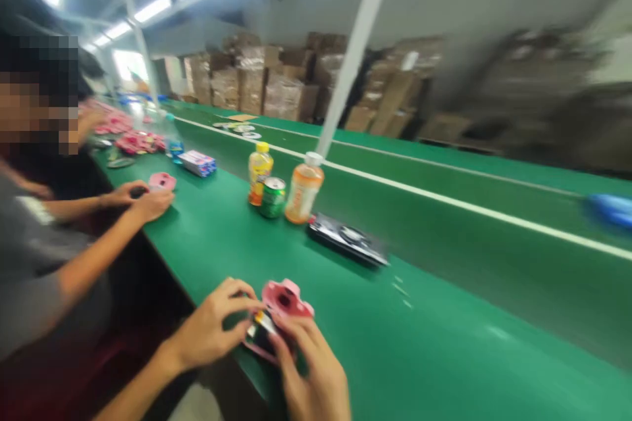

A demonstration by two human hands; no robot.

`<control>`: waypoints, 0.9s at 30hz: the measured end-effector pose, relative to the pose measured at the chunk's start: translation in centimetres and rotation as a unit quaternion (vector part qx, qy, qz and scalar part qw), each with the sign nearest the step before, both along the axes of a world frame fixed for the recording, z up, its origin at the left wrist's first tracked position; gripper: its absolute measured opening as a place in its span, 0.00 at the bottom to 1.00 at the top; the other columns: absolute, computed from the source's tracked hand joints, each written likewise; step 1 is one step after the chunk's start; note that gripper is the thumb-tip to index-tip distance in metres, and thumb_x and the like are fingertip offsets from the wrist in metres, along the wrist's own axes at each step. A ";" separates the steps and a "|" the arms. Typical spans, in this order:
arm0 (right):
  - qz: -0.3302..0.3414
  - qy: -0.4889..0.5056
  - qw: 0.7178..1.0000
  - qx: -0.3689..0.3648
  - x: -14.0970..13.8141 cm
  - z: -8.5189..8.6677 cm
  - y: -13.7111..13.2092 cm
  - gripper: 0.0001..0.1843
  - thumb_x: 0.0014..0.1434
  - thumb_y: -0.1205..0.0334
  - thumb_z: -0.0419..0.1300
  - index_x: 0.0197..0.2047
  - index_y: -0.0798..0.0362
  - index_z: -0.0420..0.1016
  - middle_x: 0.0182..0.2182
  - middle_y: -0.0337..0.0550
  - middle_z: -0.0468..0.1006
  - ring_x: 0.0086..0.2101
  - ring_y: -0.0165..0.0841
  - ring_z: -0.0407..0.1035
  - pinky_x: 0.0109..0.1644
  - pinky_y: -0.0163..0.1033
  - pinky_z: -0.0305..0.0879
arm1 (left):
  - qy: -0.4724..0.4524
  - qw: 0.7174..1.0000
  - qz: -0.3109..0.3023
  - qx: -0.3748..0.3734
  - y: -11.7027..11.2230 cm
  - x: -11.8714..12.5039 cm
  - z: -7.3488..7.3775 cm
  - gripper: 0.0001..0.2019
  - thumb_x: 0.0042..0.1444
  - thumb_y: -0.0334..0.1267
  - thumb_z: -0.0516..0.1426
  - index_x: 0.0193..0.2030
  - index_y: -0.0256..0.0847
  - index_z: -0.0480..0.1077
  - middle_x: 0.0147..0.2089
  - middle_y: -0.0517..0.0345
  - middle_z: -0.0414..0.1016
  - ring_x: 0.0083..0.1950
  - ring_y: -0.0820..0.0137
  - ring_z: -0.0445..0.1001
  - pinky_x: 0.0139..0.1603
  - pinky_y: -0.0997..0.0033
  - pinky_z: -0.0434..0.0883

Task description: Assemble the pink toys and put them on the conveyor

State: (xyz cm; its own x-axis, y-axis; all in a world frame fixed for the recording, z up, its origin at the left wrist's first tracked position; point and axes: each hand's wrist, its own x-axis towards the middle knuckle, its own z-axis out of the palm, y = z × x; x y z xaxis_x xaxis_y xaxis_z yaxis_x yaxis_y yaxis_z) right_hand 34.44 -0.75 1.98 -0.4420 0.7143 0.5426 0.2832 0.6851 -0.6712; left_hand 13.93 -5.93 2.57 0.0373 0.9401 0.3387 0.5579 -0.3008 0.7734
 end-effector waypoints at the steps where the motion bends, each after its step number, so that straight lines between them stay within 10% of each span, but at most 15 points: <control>1: -0.001 0.004 1.000 -0.022 -0.2 0.2 -0.1 0.13 0.70 0.54 0.59 0.47 0.49 0.83 0.43 0.48 0.82 0.43 0.39 0.79 0.48 0.37 0.78 | -0.008 1.000 -0.005 -0.003 0.2 -0.1 0.1 0.12 0.66 0.33 0.59 0.53 0.47 0.78 0.51 0.54 0.76 0.54 0.64 0.73 0.60 0.64 0.69; 19: -0.003 -0.108 0.992 -0.068 -0.2 0.9 -1.5 0.09 0.66 0.75 0.60 0.43 0.53 0.78 0.41 0.44 0.78 0.41 0.36 0.75 0.47 0.39 0.73 | 0.066 0.996 0.030 0.055 0.5 1.0 -2.0 0.08 0.73 0.36 0.52 0.46 0.44 0.72 0.47 0.57 0.77 0.50 0.66 0.75 0.54 0.67 0.69; 27: -0.037 -0.202 0.976 -0.065 -1.2 1.7 -1.8 0.13 0.65 0.80 0.57 0.39 0.55 0.78 0.39 0.45 0.76 0.39 0.37 0.73 0.45 0.40 0.73 | 0.092 0.992 -0.072 0.041 0.1 -0.3 -1.5 0.10 0.70 0.38 0.56 0.56 0.49 0.69 0.60 0.55 0.74 0.62 0.65 0.73 0.63 0.66 0.71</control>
State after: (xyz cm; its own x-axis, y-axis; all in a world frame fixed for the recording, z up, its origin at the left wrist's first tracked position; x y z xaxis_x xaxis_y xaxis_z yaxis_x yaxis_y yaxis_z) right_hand 33.25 -2.56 3.63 -0.5454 0.8039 0.2373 0.5888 0.5690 -0.5740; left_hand 13.67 -5.86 1.05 0.2377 0.8904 0.3881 0.6336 -0.4450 0.6329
